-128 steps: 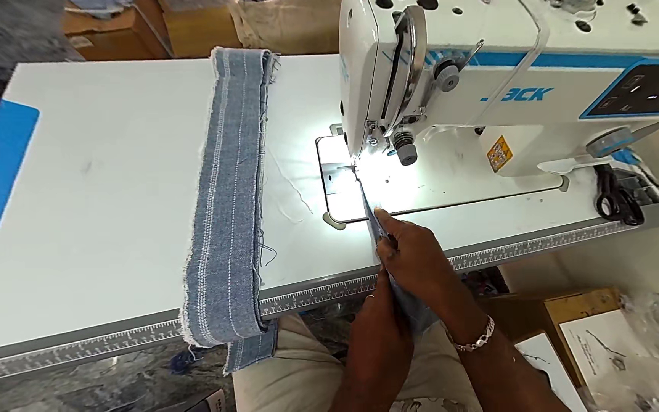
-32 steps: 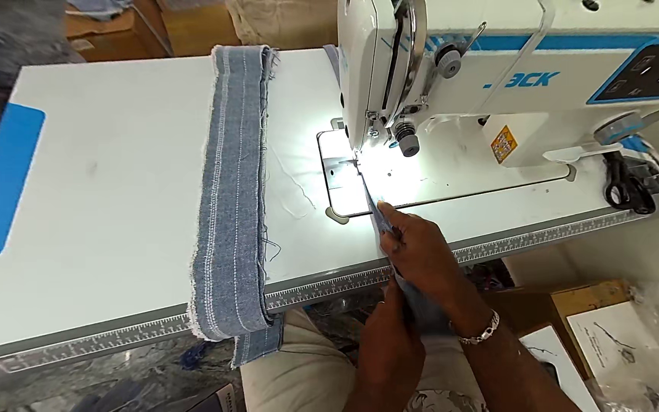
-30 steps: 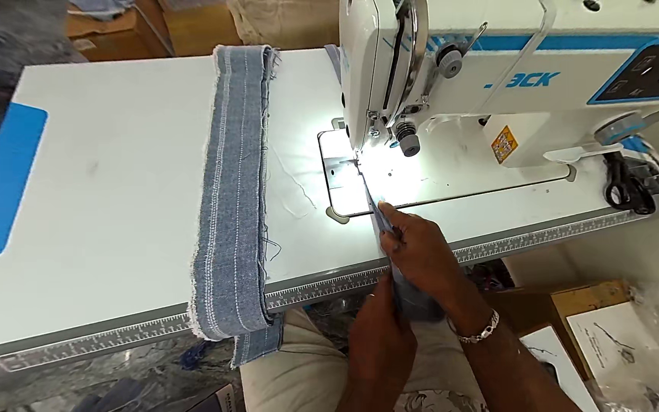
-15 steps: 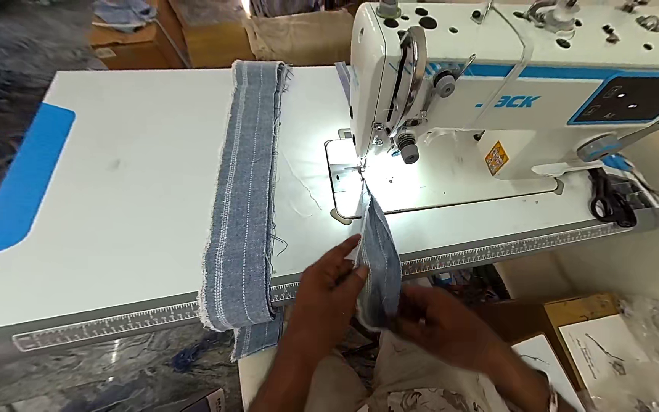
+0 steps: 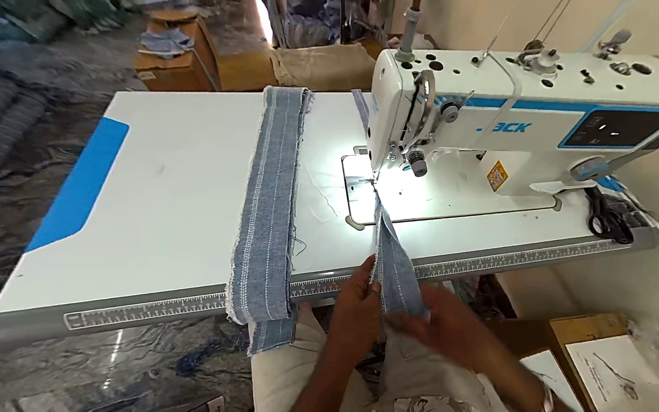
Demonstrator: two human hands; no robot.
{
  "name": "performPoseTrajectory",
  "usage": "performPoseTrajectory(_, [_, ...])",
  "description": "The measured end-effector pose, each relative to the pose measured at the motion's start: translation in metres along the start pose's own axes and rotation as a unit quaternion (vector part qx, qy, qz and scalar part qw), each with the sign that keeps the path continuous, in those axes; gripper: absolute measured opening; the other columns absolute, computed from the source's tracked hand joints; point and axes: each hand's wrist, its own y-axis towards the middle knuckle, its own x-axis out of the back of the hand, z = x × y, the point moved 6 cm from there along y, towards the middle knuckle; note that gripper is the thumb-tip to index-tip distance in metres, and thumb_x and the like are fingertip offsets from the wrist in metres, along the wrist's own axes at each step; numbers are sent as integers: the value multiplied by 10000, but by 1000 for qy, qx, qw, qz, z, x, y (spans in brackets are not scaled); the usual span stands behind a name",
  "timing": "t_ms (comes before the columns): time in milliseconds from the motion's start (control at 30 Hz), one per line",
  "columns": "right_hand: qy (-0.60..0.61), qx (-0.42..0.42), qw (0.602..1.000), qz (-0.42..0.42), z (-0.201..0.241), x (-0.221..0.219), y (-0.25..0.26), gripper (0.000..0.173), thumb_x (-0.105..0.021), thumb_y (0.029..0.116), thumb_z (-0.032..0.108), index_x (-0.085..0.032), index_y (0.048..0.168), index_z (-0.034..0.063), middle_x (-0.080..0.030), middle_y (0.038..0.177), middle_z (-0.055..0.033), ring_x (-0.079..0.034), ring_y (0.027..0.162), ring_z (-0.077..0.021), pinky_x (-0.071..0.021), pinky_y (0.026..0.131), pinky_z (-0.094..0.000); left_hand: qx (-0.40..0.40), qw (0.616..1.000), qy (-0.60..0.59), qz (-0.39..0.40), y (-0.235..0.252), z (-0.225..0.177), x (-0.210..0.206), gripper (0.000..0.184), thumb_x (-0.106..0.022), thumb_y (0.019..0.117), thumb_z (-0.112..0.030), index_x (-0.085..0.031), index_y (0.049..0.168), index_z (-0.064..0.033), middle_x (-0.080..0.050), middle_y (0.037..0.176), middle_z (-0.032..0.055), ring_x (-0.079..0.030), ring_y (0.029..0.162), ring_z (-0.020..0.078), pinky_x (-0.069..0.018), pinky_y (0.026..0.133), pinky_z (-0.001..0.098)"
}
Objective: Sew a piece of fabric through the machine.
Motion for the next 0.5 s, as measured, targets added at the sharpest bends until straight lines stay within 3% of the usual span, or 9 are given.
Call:
performPoseTrajectory(67, [-91,34,986,138,20,-23,-34,365,-693,957,426,-722,979,64,-718,858,-87,-712,830,-205,-591,793,-470,-13,989,145,4,-3,1,-5,504,-467,1077,-151,-405,1577,-181,-705,1126,140,-696,957,243,-573,878,469])
performPoseTrajectory(133, [-97,74,953,278,41,-19,-53,318,-693,974,386,-714,944,70,-684,785,-103,-684,733,-240,-556,667,-501,-3,971,238,33,-9,2,-19,552,-535,1020,-130,-410,1558,-103,-706,1110,176,-688,1031,302,-543,943,512])
performPoseTrajectory(167, [-95,57,952,285,45,-6,-49,279,-700,970,379,-746,994,105,-712,820,-65,-691,743,-196,-576,675,-468,7,960,275,50,-12,4,-28,565,-578,998,-132,-424,1538,-72,-700,1140,186,-680,1079,321,-532,973,519])
performPoseTrajectory(200, [-97,28,965,241,45,11,-33,250,-682,985,360,-764,1065,138,-740,885,-26,-708,779,-149,-607,715,-424,17,950,306,64,-14,3,-35,557,-622,972,-128,-454,1496,-41,-689,1157,197,-671,1096,335,-526,977,522])
performPoseTrajectory(267, [-114,-9,991,69,45,42,15,246,-650,1018,347,-725,1144,149,-729,889,-13,-706,710,-143,-631,634,-382,38,930,355,93,-15,-1,-45,579,-658,942,-120,-459,1480,-38,-670,1210,193,-660,1128,334,-526,985,510])
performPoseTrajectory(300, [-119,-19,993,-10,43,49,39,310,-658,1015,370,-683,1209,130,-718,863,-51,-693,637,-184,-619,555,-406,49,920,375,105,-15,-3,-48,591,-656,937,-118,-446,1485,-46,-662,1233,188,-656,1143,334,-527,986,508])
performPoseTrajectory(367, [-146,-49,984,-87,41,44,81,507,-669,999,424,-588,1367,84,-696,915,-135,-675,648,-269,-592,565,-477,60,909,399,108,-15,-7,-50,524,-617,973,-155,-469,1465,-53,-663,1241,176,-660,1143,325,-533,977,502])
performPoseTrajectory(433, [-221,-69,966,-116,34,30,114,553,-643,1005,402,-553,1442,75,-684,1056,-153,-685,863,-303,-581,757,-510,54,905,409,107,-16,-7,-48,490,-576,1001,-181,-472,1464,-57,-665,1232,171,-660,1137,320,-532,971,495])
performPoseTrajectory(500, [-273,-76,950,-131,32,26,122,449,-547,1037,228,-561,1458,71,-679,1176,-183,-693,1029,-335,-577,853,-521,41,910,398,107,-17,-5,-45,569,-569,1001,-165,-398,1535,-70,-665,1236,169,-666,1128,319,-537,969,487])
